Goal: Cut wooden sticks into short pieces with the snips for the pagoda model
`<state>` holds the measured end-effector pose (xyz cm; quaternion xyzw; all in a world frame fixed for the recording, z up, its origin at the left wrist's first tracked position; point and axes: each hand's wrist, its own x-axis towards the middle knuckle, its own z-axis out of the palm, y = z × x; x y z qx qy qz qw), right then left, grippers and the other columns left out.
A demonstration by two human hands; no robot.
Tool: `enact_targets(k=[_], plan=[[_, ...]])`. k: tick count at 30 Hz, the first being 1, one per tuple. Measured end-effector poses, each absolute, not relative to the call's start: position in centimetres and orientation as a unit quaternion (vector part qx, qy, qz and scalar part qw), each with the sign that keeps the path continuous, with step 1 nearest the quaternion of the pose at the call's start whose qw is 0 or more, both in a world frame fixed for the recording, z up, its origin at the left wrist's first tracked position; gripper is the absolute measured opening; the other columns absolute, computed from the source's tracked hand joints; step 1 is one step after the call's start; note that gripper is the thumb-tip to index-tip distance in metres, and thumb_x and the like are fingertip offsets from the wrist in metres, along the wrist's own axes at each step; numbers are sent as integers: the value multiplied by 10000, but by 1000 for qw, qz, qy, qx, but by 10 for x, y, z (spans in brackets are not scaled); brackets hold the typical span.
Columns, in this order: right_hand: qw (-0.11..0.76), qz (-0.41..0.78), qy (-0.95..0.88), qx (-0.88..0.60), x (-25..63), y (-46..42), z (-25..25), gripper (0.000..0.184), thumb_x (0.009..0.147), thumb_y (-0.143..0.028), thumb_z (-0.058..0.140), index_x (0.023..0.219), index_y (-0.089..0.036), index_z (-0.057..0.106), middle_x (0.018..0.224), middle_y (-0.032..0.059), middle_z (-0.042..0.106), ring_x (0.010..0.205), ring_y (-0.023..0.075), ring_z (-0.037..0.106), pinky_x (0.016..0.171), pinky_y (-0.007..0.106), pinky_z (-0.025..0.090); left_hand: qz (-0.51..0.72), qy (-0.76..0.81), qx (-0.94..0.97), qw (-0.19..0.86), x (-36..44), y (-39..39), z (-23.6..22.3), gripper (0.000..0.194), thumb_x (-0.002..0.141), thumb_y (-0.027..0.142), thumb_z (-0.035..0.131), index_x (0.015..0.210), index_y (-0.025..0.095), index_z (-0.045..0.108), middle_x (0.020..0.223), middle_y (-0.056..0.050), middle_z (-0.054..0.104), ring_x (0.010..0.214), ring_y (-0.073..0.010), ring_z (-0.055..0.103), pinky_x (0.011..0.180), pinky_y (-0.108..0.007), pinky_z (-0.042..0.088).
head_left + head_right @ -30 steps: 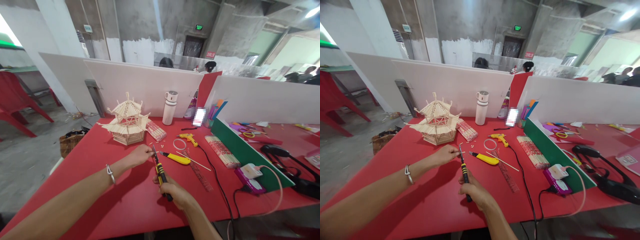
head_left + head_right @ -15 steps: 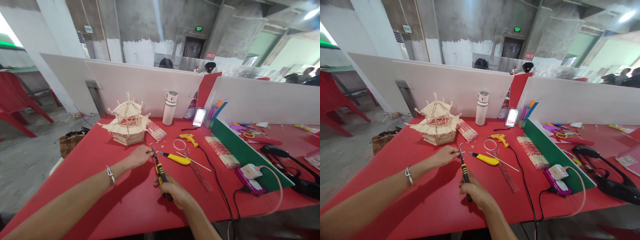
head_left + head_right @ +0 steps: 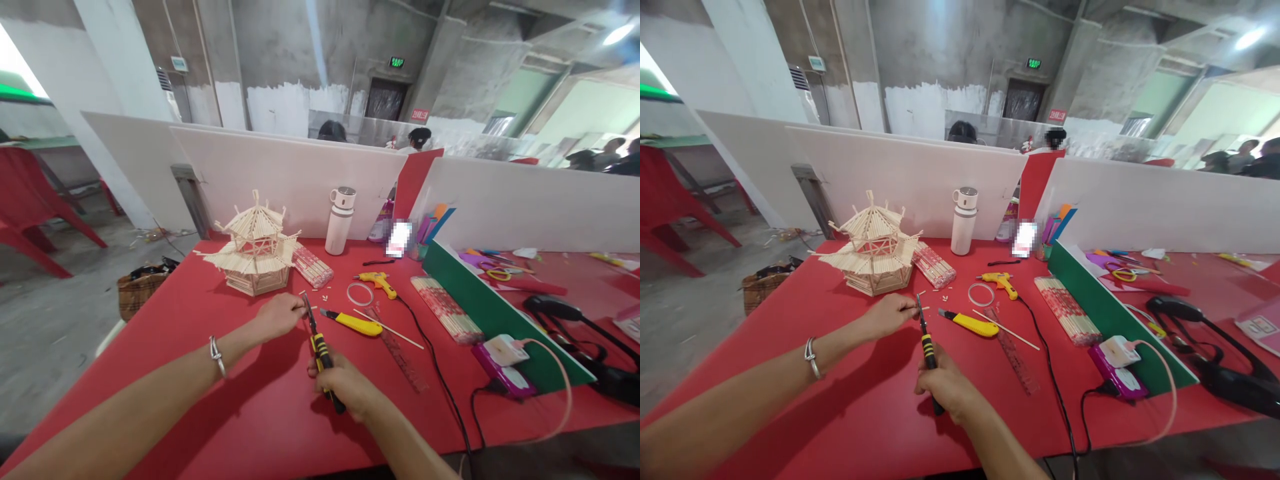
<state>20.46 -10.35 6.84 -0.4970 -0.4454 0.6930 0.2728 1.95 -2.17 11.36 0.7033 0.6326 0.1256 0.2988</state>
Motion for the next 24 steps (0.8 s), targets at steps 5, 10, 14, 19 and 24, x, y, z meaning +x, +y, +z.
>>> enact_targets(k=[5, 10, 14, 19, 24], plan=[[298, 682, -484, -461, 206, -84, 73, 398, 479, -146, 629, 857, -226, 532, 788, -27, 523, 721, 148, 474, 638, 277, 381, 154, 620, 723, 264, 16, -12, 121, 275, 850, 345, 494, 753, 190, 698, 745, -34, 674, 715, -173, 573, 647, -260, 353], [274, 684, -477, -480, 209, -72, 69, 416, 471, -123, 617, 869, -224, 555, 817, -27, 562, 707, 140, 479, 614, 271, 370, 144, 624, 724, 255, 18, -9, 129, 255, 848, 335, 495, 748, 198, 685, 756, -30, 676, 730, -180, 586, 635, -263, 341], [261, 670, -460, -521, 207, -71, 63, 466, 474, -99, 607, 922, -224, 581, 786, -29, 552, 684, 133, 485, 607, 267, 357, 119, 634, 723, 248, 25, -11, 139, 241, 840, 322, 489, 686, 195, 625, 650, -16, 595, 661, -169, 535, 604, -270, 295], [259, 620, -490, -556, 204, -72, 64, 301, 559, -161, 622, 846, -226, 559, 710, -40, 530, 615, 125, 467, 572, 267, 340, 102, 626, 731, 249, 30, -9, 145, 244, 809, 283, 492, 583, 189, 492, 574, -1, 497, 587, -149, 466, 588, -282, 262], [225, 539, -565, -583, 208, -75, 67, 204, 667, -286, 641, 671, -230, 445, 555, -62, 445, 519, 111, 395, 512, 266, 290, 106, 620, 732, 262, 31, -3, 141, 240, 771, 285, 525, 566, 194, 440, 530, 18, 420, 547, -138, 394, 569, -289, 228]])
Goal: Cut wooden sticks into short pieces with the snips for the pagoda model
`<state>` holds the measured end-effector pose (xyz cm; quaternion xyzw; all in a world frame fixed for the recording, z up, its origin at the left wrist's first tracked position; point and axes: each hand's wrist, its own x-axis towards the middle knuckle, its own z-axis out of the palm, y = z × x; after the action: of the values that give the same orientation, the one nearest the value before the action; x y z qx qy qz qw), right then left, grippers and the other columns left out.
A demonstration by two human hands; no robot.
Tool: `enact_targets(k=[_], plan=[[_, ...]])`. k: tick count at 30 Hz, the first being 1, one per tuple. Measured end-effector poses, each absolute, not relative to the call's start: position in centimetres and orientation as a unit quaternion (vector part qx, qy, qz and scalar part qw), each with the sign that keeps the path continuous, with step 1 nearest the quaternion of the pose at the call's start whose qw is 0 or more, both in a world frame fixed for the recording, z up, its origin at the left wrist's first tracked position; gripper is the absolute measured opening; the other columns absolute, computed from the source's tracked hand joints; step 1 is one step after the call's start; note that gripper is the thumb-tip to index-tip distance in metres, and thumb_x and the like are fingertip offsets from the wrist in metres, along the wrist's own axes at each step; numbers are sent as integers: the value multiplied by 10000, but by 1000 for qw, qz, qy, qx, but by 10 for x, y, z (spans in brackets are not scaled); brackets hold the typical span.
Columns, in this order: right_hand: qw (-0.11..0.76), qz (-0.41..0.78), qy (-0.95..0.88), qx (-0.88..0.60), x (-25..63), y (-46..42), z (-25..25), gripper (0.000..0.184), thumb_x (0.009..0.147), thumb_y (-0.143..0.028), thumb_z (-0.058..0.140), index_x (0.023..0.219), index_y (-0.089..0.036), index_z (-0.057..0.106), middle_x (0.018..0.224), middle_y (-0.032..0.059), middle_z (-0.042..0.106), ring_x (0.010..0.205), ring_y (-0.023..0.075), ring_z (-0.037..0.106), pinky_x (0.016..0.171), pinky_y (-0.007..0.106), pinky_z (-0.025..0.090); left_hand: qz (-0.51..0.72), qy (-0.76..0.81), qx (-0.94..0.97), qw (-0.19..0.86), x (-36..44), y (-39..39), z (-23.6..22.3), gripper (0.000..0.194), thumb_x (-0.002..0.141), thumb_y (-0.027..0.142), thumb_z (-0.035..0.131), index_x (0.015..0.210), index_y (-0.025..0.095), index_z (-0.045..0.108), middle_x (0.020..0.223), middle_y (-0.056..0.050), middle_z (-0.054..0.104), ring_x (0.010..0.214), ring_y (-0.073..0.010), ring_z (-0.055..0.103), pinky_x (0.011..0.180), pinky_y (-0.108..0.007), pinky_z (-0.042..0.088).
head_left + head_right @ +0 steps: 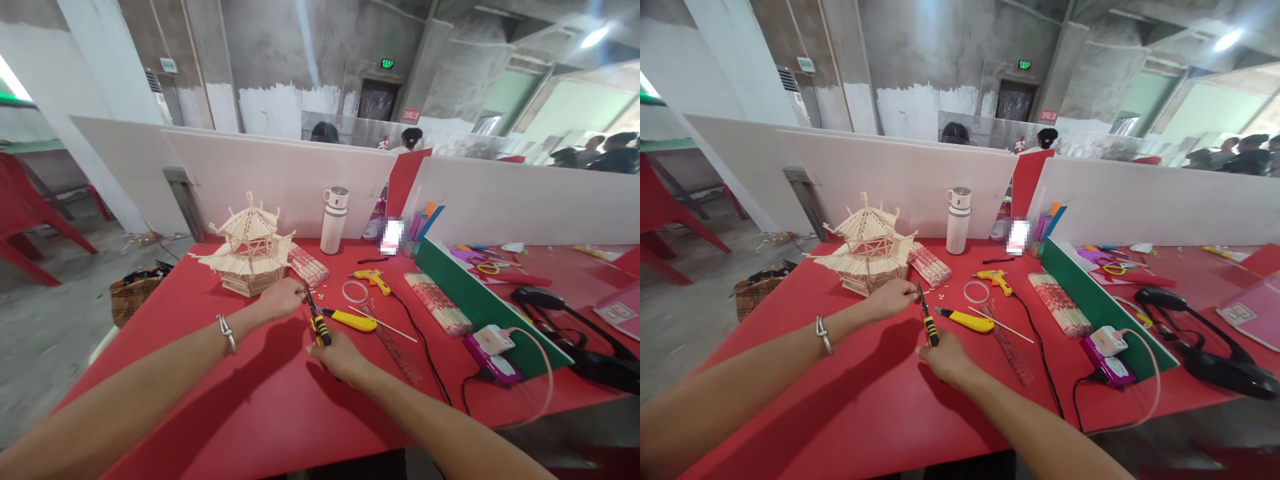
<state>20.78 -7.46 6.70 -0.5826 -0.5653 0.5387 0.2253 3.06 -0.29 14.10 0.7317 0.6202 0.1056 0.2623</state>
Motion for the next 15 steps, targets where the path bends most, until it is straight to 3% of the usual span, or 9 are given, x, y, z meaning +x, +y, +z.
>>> enact_targets(k=[6, 12, 15], plan=[[229, 566, -562, -559, 212, -66, 56, 126, 618, -178, 567, 696, -214, 475, 583, -49, 484, 542, 114, 443, 528, 251, 341, 136, 604, 723, 307, 29, 3, 136, 260, 724, 259, 536, 529, 198, 376, 503, 40, 294, 519, -119, 299, 552, -291, 200], [239, 591, -540, -550, 211, -63, 47, 193, 588, -163, 547, 771, -211, 509, 620, -43, 506, 550, 117, 444, 532, 250, 349, 160, 614, 695, 338, 29, 5, 136, 149, 690, 273, 554, 569, 186, 564, 502, 39, 332, 525, -128, 305, 542, -295, 199], [247, 599, -534, -543, 211, -62, 45, 224, 575, -156, 547, 789, -210, 506, 643, -42, 516, 553, 113, 432, 538, 252, 350, 158, 609, 700, 339, 29, 8, 135, 163, 689, 274, 552, 556, 183, 571, 500, 38, 337, 524, -127, 310, 546, -292, 209]])
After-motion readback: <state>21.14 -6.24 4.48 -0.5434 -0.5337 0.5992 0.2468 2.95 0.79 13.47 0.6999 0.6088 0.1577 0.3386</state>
